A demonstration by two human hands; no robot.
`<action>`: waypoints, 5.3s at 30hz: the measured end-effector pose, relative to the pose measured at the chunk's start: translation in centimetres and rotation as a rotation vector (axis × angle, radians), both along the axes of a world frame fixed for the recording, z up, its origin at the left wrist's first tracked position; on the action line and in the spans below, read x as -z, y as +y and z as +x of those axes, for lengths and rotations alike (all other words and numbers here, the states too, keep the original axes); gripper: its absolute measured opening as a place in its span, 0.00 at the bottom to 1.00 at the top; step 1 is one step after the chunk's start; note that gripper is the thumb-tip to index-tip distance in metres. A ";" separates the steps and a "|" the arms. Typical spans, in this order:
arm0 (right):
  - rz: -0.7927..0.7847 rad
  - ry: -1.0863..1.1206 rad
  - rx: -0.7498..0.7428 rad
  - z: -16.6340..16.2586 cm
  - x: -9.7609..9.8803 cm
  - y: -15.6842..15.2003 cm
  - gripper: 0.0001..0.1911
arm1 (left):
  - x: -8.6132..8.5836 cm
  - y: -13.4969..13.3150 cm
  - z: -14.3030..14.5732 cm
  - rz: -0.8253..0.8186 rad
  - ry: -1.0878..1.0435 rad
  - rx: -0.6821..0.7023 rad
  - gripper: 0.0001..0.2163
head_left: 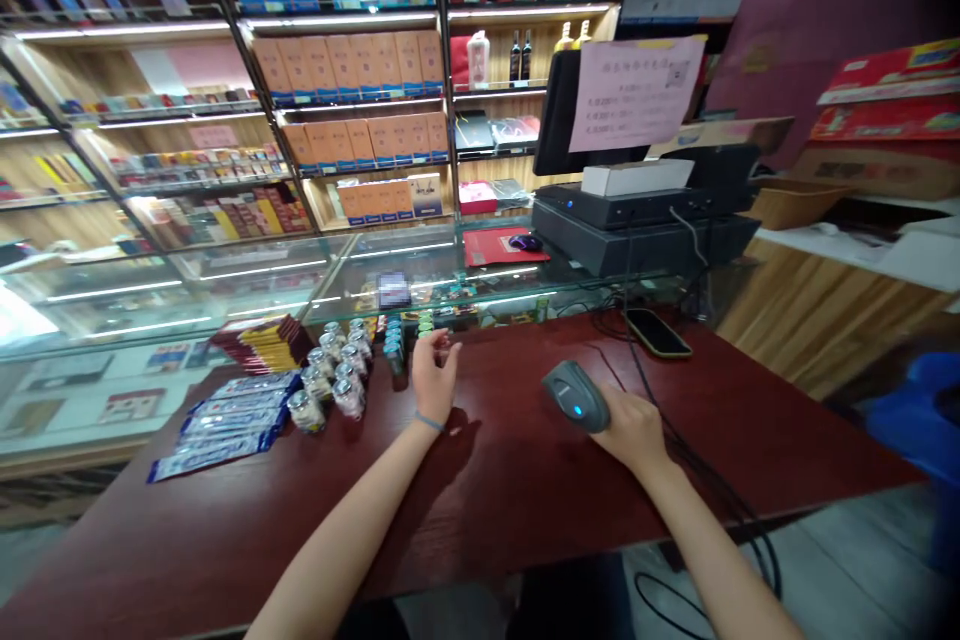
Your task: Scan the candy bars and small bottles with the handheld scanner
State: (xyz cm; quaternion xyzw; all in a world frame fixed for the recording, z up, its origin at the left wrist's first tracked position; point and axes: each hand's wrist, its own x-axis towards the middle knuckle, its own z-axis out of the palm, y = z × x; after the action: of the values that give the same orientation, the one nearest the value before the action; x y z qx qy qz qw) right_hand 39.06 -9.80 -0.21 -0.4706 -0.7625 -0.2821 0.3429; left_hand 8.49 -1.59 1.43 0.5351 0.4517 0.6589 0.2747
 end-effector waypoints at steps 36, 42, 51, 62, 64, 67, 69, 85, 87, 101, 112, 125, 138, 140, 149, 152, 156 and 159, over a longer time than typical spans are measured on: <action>-0.189 -0.103 -0.231 -10.3 0.8 -0.4 0.20 | 3.4 0.1 -7.2 -0.309 -0.563 0.578 0.25; -0.280 -0.102 -0.296 -10.5 0.6 -0.6 0.16 | 3.6 0.6 -7.1 -0.330 -0.633 0.622 0.21; -0.258 -0.069 -0.270 -9.9 0.4 -0.5 0.19 | 3.0 0.1 -7.1 -0.346 -0.637 0.596 0.22; -0.214 0.038 0.024 -2.7 -1.2 0.0 0.16 | 0.6 0.9 -1.9 -0.334 -0.445 0.558 0.20; -0.215 0.037 0.073 -1.2 -0.8 0.0 0.15 | 0.4 1.7 0.3 -0.308 -0.383 0.588 0.20; -0.221 0.017 0.129 0.8 -0.2 0.0 0.17 | 0.5 3.3 3.8 -0.249 -0.309 0.591 0.20; -0.221 0.010 0.154 2.0 0.1 0.0 0.17 | 0.8 4.5 6.3 -0.213 -0.253 0.565 0.18; -0.179 0.069 0.205 5.7 1.2 0.7 0.19 | 4.9 13.0 17.4 -0.129 -0.100 0.336 0.14; -0.167 0.110 0.220 5.7 1.3 0.8 0.19 | 5.3 13.7 18.0 -0.119 -0.073 0.303 0.13; -0.161 0.162 0.231 5.5 1.3 0.7 0.18 | 6.6 15.8 19.8 -0.073 -0.031 0.213 0.12; -0.142 0.139 0.203 5.6 1.5 0.9 0.18 | 5.9 14.4 18.9 -0.117 -0.047 0.208 0.19; -0.116 0.036 0.081 2.6 -1.2 0.4 0.17 | 2.2 3.5 7.2 0.005 0.014 0.310 0.16; -0.090 0.016 -0.079 -7.5 -2.4 2.0 0.14 | 2.2 0.6 -5.6 0.042 0.034 -0.110 0.15; -0.096 0.027 -0.102 -8.9 -2.4 2.2 0.13 | 2.5 0.5 -6.2 0.025 0.014 -0.122 0.15; -0.161 0.072 -0.170 -11.1 -1.5 2.8 0.14 | 3.5 1.8 -6.1 -0.068 0.089 0.016 0.26; -0.162 0.082 -0.188 -10.9 -1.0 3.0 0.15 | 3.6 2.7 -5.5 -0.044 0.281 0.034 0.32; -0.154 0.089 -0.203 -10.7 -0.5 2.9 0.15 | 4.4 3.6 -4.9 -0.066 0.394 0.020 0.34; -0.159 0.122 -0.194 -10.5 -0.1 2.8 0.15 | 5.1 3.5 -4.8 -0.065 0.423 -0.017 0.31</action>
State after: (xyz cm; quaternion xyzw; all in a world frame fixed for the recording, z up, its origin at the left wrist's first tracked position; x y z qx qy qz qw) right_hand 28.53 -6.96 -0.14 -0.4364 -0.8021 -0.1571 0.3761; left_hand 3.71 1.90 -3.66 0.6486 0.5249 0.5192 0.1851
